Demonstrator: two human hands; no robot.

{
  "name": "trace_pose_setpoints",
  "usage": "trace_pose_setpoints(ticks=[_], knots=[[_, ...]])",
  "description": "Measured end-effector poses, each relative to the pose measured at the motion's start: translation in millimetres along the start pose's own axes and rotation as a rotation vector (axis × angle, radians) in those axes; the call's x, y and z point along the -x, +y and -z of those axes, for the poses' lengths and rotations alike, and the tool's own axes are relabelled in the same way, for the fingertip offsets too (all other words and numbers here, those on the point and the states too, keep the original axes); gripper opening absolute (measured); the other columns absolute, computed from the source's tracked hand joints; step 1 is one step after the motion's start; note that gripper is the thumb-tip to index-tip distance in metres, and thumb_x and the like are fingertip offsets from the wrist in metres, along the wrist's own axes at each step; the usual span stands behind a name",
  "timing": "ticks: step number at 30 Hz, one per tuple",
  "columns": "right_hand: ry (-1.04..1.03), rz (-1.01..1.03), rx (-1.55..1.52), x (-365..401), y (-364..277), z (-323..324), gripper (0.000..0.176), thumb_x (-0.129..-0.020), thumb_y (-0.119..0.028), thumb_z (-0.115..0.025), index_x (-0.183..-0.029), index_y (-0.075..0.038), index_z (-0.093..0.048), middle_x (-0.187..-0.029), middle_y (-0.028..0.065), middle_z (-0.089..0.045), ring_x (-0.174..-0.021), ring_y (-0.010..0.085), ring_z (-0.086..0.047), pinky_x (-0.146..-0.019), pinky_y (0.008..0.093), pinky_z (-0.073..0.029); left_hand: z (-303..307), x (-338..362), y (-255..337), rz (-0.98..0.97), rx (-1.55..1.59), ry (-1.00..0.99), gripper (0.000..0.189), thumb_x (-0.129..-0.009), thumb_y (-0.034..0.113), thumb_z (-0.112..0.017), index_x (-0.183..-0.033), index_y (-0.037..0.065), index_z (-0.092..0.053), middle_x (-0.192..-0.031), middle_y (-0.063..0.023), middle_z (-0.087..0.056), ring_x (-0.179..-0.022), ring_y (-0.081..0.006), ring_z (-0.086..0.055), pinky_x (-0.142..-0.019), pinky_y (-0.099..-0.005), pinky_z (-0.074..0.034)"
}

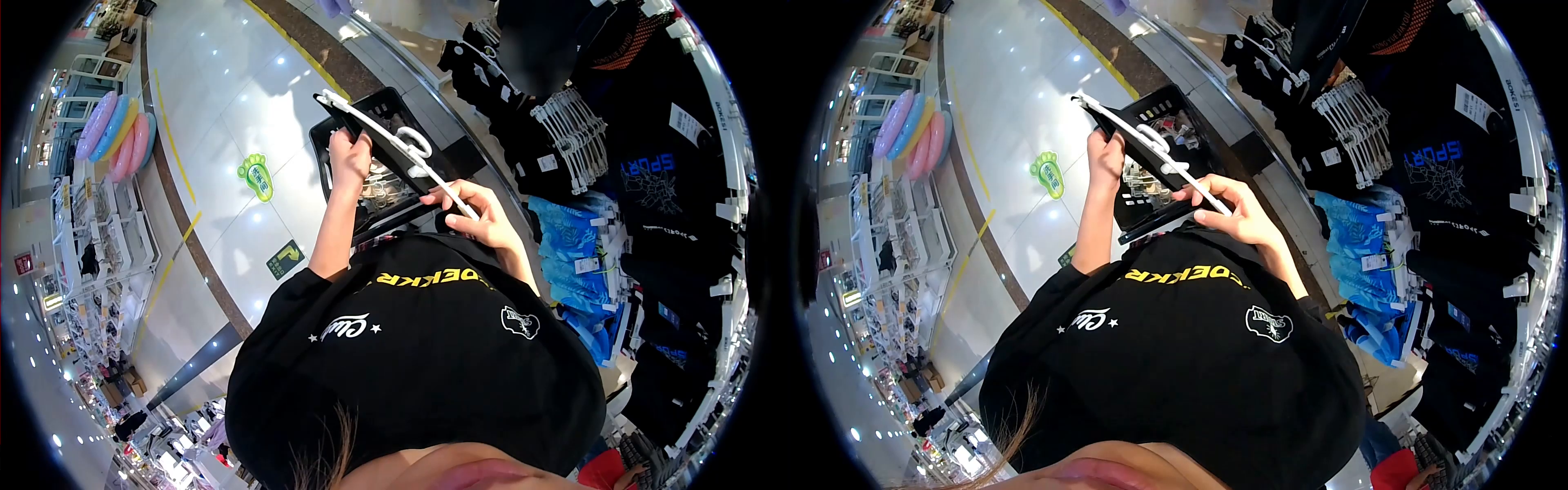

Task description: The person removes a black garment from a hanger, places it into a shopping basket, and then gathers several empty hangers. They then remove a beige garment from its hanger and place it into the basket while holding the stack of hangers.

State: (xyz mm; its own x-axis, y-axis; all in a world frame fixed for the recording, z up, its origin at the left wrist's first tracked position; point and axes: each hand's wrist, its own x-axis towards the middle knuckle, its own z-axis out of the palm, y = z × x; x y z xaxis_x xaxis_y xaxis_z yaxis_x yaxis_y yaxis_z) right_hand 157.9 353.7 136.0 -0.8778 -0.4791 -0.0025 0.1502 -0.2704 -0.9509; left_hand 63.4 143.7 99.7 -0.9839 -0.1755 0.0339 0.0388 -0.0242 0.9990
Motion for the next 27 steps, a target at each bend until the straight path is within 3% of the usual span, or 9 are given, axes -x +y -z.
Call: trace_pose_setpoints(ticks=[1,2,3,5,8,12,16,21,27], knots=[[-0.01,0.1,0.023,-1.9,6.6,-1.1,0.016,-0.071,-0.006,-0.063,-0.084,-0.004,-0.054,-0.094,0.0073,-0.06,-0.085,0.0113,-0.053,-0.076,0.0273,-0.042,-0.4,-0.2,4.0,-0.131,-0.151,0.011,0.021,-0.081,0.008,-0.052,-0.061,0.001,-0.057,-0.047,0.0025,-0.046,-0.041,-0.0044,-0.039,-0.039,-0.022,-0.028],[0.032,0.064,0.068,-3.4,8.2,-2.4,0.017,-0.07,-0.006,-0.064,-0.084,-0.004,-0.054,-0.091,0.0061,-0.059,-0.082,0.0107,-0.053,-0.074,0.0262,-0.043,9.3,7.9,11.6,0.165,-0.109,-0.112,0.026,-0.079,0.009,-0.054,-0.056,-0.002,-0.054,-0.043,-0.0016,-0.047,-0.04,-0.0072,-0.041,-0.037,-0.027,-0.031],[0.074,0.026,0.113,-4.7,9.2,-4.3,0.019,-0.07,-0.007,-0.066,-0.084,-0.004,-0.054,-0.088,0.005,-0.059,-0.079,0.0101,-0.054,-0.072,0.0252,-0.043,3.6,12.2,4.0,-0.012,-0.315,-0.068,0.025,-0.074,0.011,-0.059,-0.056,-0.005,-0.052,-0.042,-0.009,-0.049,-0.038,-0.0126,-0.044,-0.037,-0.0318,-0.033],[0.186,-0.073,0.205,-9.4,14.8,-8.0,0.031,-0.064,-0.013,-0.074,-0.085,-0.003,-0.054,-0.077,0.0011,-0.054,-0.069,0.0079,-0.052,-0.065,0.022,-0.043,-11.9,30.7,15.8,-0.131,-0.626,-0.074,0.024,-0.067,0.012,-0.062,-0.054,-0.005,-0.051,-0.045,-0.0141,-0.05,-0.038,-0.0193,-0.047,-0.039,-0.0336,-0.035],[0.272,-0.016,0.455,-17.4,11.8,-14.0,0.045,-0.054,-0.019,-0.08,-0.088,-0.004,-0.054,-0.072,0.0004,-0.052,-0.063,0.0073,-0.049,-0.058,0.0207,-0.042,-33.4,50.0,33.6,-0.088,-0.509,-0.183,0.02,-0.065,0.012,-0.062,-0.056,-0.002,-0.053,-0.046,-0.0133,-0.05,-0.042,-0.0263,-0.052,-0.043,-0.033,-0.039],[0.394,0.099,0.404,-20.5,27.7,-22.3,0.035,-0.066,-0.011,-0.071,-0.096,-0.002,-0.055,-0.081,0.0045,-0.059,-0.072,0.01,-0.057,-0.064,0.0228,-0.045,-28.0,42.8,32.0,-0.082,-0.567,-0.215,0.021,-0.065,0.014,-0.062,-0.056,-0.002,-0.052,-0.047,-0.0121,-0.051,-0.043,-0.0253,-0.052,-0.043,-0.0325,-0.04],[0.612,0.12,0.487,-24.5,36.3,-23.7,0.017,-0.073,-0.009,-0.062,-0.087,0.0,-0.06,-0.062,0.0061,-0.059,-0.055,0.009,-0.055,-0.054,0.0198,-0.043,-25.4,43.2,25.6,-0.128,-0.63,-0.303,0.026,-0.06,0.017,-0.062,-0.051,-0.001,-0.045,-0.046,-0.0113,-0.049,-0.043,-0.0235,-0.051,-0.044,-0.0309,-0.039],[0.773,0.241,0.631,-24.6,42.7,-7.7,0.017,-0.073,-0.008,-0.061,-0.087,0.001,-0.058,-0.057,0.0093,-0.058,-0.048,0.0104,-0.056,-0.046,0.0212,-0.042,-24.7,44.1,33.5,-0.133,-0.576,-0.358,0.018,-0.061,0.008,-0.06,-0.061,0.003,-0.042,-0.049,-0.0072,-0.047,-0.045,-0.0191,-0.049,-0.046,-0.0281,-0.04],[0.845,0.206,0.746,-31.0,31.8,-4.7,0.014,-0.072,-0.008,-0.058,-0.083,0.0,-0.058,-0.052,0.0082,-0.055,-0.046,0.0134,-0.056,-0.046,0.0218,-0.042,-28.5,37.0,31.4,-0.223,-0.455,-0.191,0.019,-0.06,0.001,-0.057,-0.077,0.002,-0.048,-0.065,-0.0071,-0.053,-0.052,-0.0185,-0.053,-0.052,-0.0278,-0.044]])
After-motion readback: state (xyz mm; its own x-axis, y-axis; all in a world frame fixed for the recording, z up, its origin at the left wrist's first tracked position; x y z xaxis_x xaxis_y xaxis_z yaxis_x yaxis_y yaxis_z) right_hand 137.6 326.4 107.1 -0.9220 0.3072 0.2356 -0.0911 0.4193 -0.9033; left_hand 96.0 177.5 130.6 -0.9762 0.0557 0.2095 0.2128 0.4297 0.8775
